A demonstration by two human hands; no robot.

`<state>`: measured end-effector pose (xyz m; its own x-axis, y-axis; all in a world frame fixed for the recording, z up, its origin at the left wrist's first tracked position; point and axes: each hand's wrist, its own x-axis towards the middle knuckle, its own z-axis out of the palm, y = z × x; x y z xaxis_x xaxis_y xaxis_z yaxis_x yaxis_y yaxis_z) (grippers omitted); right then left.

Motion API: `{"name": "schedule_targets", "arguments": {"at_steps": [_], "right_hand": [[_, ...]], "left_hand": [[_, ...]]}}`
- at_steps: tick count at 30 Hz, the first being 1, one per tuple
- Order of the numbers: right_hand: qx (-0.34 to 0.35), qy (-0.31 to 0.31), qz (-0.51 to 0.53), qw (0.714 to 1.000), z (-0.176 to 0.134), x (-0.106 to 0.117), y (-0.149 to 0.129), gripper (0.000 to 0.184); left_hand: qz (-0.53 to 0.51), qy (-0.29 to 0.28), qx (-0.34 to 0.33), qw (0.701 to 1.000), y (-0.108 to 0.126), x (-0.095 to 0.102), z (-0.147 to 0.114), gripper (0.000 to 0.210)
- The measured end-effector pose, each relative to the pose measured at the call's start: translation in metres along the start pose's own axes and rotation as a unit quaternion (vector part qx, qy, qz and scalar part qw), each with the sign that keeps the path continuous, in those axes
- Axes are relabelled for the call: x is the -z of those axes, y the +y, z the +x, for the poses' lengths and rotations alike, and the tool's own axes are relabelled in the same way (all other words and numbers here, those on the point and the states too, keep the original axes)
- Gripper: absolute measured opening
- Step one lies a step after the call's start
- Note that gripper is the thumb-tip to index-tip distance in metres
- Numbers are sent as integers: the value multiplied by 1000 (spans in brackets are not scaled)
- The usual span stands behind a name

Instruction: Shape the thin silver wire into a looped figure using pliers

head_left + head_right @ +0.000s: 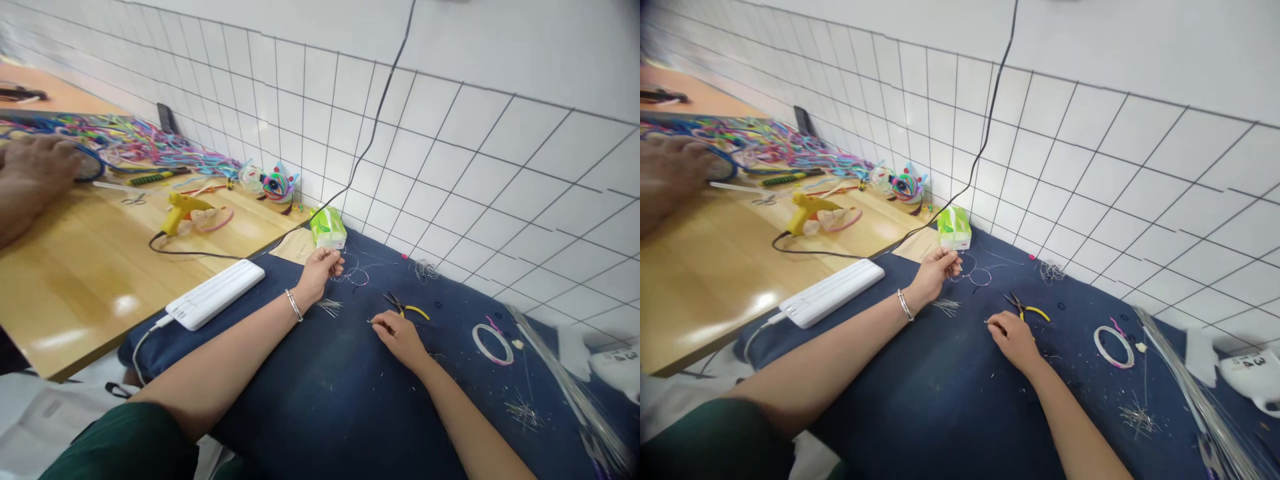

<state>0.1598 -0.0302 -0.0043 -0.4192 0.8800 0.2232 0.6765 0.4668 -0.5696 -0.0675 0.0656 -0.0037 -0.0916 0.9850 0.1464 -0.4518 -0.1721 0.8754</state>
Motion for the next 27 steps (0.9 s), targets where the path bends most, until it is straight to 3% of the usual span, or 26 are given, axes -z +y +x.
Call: {"name": "schedule_targets", "arguments": {"at_steps": [4, 10, 16, 21, 27], "right_hand": [[3, -10, -31, 999, 1, -3, 2, 16], [-16, -46, -69, 996, 13, -6, -11, 13], [22, -75, -117, 990, 62, -25, -45, 9], [31, -91, -140, 985, 107, -51, -51, 9], [40, -108, -181, 977, 119, -62, -55, 11]], "left_hand": [[-17, 27, -30, 999, 7, 9, 12, 22], [-26, 60, -25, 998, 14, 18, 20, 22], [-46, 72, -30, 996, 20, 23, 22, 23], [-69, 88, -34, 993, 25, 32, 26, 23], [-76, 104, -35, 991, 23, 39, 31, 22]]}}
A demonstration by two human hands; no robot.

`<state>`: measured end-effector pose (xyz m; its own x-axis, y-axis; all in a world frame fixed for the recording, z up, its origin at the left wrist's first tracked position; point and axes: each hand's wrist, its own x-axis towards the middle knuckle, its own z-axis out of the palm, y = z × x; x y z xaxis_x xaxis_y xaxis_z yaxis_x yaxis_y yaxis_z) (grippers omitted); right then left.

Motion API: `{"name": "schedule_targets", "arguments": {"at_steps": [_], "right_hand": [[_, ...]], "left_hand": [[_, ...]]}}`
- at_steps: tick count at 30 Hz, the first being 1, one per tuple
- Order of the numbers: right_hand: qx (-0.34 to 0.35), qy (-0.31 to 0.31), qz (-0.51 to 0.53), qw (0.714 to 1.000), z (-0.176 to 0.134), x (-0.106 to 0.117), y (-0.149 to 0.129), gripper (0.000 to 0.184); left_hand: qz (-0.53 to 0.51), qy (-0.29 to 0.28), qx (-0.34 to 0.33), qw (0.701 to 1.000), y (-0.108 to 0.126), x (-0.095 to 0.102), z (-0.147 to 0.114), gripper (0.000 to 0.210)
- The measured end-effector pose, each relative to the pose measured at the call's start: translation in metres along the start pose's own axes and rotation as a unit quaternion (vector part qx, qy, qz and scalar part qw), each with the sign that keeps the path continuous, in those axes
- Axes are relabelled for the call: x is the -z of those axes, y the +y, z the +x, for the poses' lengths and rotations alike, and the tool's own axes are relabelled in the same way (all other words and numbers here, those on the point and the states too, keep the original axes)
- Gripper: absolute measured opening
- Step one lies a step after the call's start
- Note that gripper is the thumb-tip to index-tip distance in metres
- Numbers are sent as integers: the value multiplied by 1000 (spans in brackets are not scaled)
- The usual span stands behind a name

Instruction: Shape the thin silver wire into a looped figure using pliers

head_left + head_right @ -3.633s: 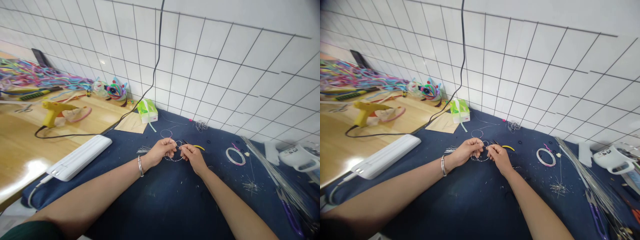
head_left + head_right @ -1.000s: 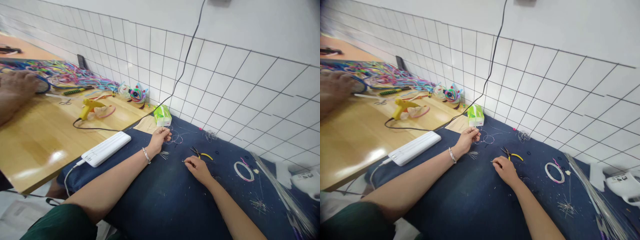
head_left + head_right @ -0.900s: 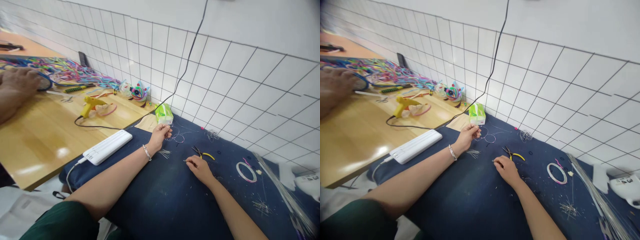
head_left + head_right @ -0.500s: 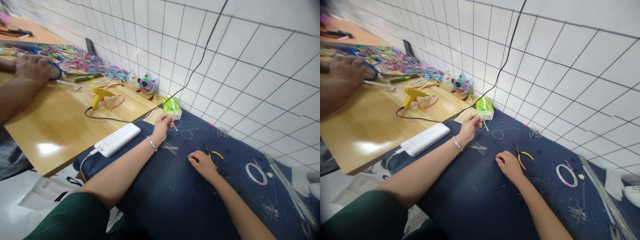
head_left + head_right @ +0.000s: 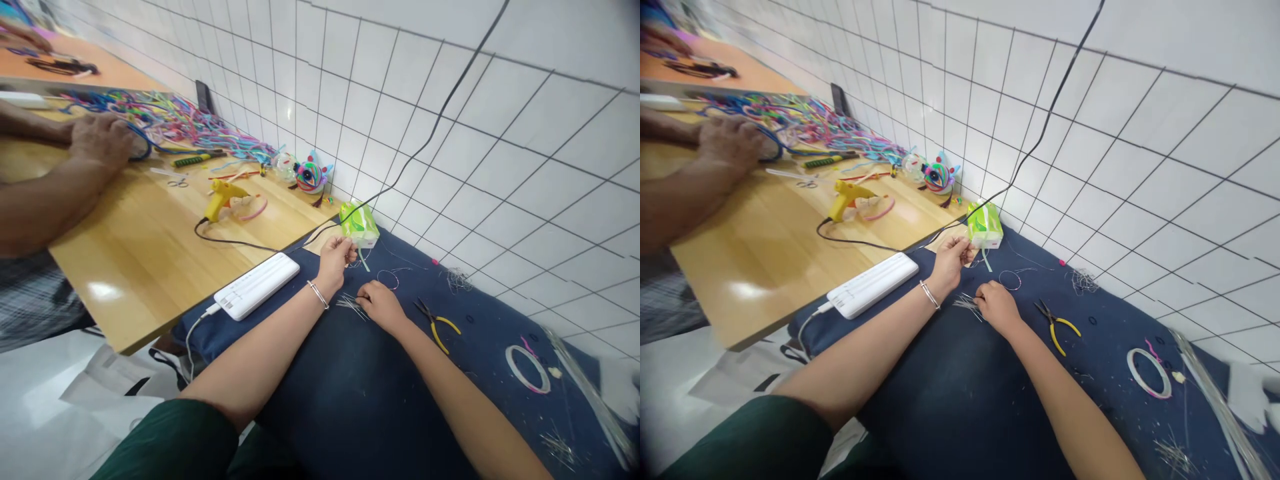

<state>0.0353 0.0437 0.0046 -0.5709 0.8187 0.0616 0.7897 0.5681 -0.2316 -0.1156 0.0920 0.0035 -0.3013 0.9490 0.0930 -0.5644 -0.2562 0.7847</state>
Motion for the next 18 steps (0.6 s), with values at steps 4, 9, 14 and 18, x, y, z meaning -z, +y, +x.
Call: {"name": "schedule_targets", "arguments": {"at_steps": [4, 9, 14, 18], "right_hand": [[18, -17, -23, 999, 3, 4, -4, 12], [51, -78, -48, 995, 16, 11, -4, 8], [60, -105, -85, 989, 19, 12, -11, 11], [60, -95, -96, 989, 13, 13, -13, 12]], "left_hand": [[-2, 10, -2, 1000, 0, 1, 3, 21], [4, 15, 5, 1000, 0, 2, 5, 22], [9, 13, 7, 1000, -1, 2, 4, 22], [11, 5, 7, 1000, 0, 1, 2, 22]]}}
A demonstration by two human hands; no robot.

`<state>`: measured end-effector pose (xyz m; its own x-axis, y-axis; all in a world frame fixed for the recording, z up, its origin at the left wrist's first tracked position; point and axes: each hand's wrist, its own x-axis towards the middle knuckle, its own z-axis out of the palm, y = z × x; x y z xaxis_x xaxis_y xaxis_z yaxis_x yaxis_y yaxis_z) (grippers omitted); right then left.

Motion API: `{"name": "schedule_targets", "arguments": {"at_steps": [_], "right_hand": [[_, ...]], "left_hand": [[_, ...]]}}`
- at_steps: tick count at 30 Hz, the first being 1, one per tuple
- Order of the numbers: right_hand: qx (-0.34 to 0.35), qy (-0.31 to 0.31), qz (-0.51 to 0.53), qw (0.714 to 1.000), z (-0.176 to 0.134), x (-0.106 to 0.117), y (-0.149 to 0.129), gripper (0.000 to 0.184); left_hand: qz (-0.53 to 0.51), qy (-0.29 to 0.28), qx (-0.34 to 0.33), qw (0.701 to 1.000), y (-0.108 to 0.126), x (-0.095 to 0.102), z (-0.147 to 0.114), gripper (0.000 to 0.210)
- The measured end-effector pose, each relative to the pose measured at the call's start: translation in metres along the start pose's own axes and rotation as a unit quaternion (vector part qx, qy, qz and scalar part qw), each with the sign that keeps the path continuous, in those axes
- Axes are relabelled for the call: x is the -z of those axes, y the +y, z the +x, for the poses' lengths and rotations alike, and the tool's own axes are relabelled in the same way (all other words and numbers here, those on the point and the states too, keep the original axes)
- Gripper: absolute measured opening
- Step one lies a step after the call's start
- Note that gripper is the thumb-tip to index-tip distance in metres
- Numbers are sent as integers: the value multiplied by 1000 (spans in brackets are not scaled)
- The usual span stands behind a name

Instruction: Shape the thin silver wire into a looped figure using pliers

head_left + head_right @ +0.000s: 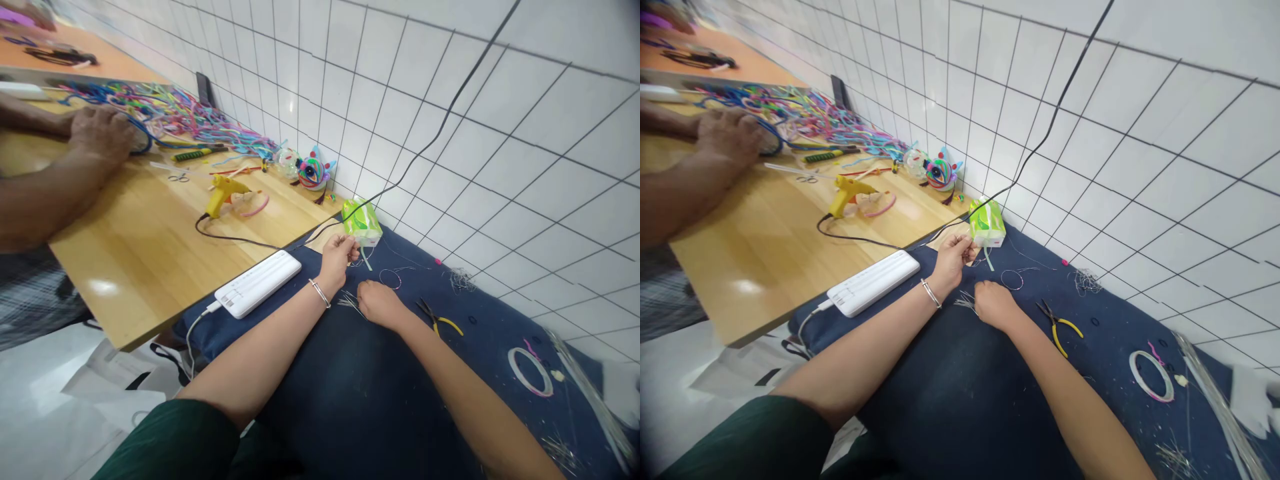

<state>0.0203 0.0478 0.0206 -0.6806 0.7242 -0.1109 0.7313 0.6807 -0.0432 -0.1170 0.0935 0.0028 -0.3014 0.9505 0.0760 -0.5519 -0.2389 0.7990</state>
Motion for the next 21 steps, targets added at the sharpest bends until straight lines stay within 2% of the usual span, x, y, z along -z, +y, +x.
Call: {"name": "schedule_targets", "arguments": {"at_steps": [6, 12, 21], "right_hand": [[-4, 17, 32, 999, -10, -1, 8, 13], [13, 39, 97, 994, -20, -7, 18, 22], [2, 78, 159, 984, -24, -11, 23, 19]], "left_hand": [[7, -14, 2, 1000, 2, -4, -6, 22], [16, -39, 14, 999, 0, -7, -10, 22], [27, -56, 28, 998, -3, -8, -11, 21]]}}
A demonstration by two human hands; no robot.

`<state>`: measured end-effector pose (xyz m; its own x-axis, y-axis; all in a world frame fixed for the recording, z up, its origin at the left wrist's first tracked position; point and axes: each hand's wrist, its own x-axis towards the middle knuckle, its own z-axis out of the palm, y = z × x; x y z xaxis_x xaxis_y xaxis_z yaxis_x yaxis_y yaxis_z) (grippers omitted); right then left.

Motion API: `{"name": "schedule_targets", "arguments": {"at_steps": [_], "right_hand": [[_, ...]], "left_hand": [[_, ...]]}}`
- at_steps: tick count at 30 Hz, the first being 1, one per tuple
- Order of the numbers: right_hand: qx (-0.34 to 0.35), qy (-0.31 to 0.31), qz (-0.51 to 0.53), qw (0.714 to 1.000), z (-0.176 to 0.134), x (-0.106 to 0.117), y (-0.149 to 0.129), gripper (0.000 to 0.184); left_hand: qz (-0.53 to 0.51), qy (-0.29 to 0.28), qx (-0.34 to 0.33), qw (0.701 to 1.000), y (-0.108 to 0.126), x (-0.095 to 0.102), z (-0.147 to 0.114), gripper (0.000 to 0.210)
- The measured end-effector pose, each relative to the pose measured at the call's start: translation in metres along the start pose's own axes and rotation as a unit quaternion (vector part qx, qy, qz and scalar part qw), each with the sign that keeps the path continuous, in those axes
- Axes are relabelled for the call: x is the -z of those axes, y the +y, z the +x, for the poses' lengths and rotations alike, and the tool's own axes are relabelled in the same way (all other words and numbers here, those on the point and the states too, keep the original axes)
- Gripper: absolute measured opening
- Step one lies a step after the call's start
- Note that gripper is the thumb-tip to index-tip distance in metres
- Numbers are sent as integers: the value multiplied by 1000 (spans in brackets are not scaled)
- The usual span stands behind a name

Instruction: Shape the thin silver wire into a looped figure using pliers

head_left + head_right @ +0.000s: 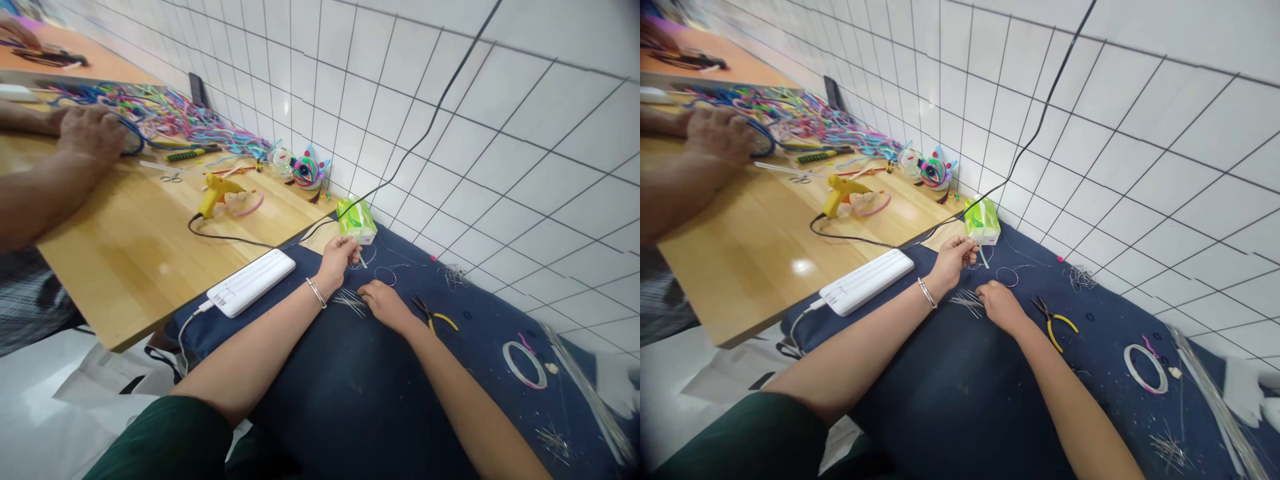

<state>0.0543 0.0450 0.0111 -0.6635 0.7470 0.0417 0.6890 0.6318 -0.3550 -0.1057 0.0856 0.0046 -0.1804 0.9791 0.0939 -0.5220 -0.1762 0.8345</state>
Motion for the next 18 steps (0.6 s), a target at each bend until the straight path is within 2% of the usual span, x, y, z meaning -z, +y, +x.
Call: {"name": "schedule_targets", "arguments": {"at_steps": [3, 7, 14, 18], "right_hand": [[-16, 34, 16, 999, -3, 1, 0, 14], [-52, 96, 40, 993, -18, 12, 2, 12], [-124, 189, 73, 971, -80, 44, 13, 21], [-142, 212, 82, 963, -115, 55, 16, 21]], "left_hand": [[7, -14, 11, 1000, 0, -1, -1, 21], [19, -61, 38, 997, 1, -11, -10, 21], [50, -191, 106, 975, 2, -37, -43, 18], [49, -257, 172, 950, -1, -52, -64, 17]]}}
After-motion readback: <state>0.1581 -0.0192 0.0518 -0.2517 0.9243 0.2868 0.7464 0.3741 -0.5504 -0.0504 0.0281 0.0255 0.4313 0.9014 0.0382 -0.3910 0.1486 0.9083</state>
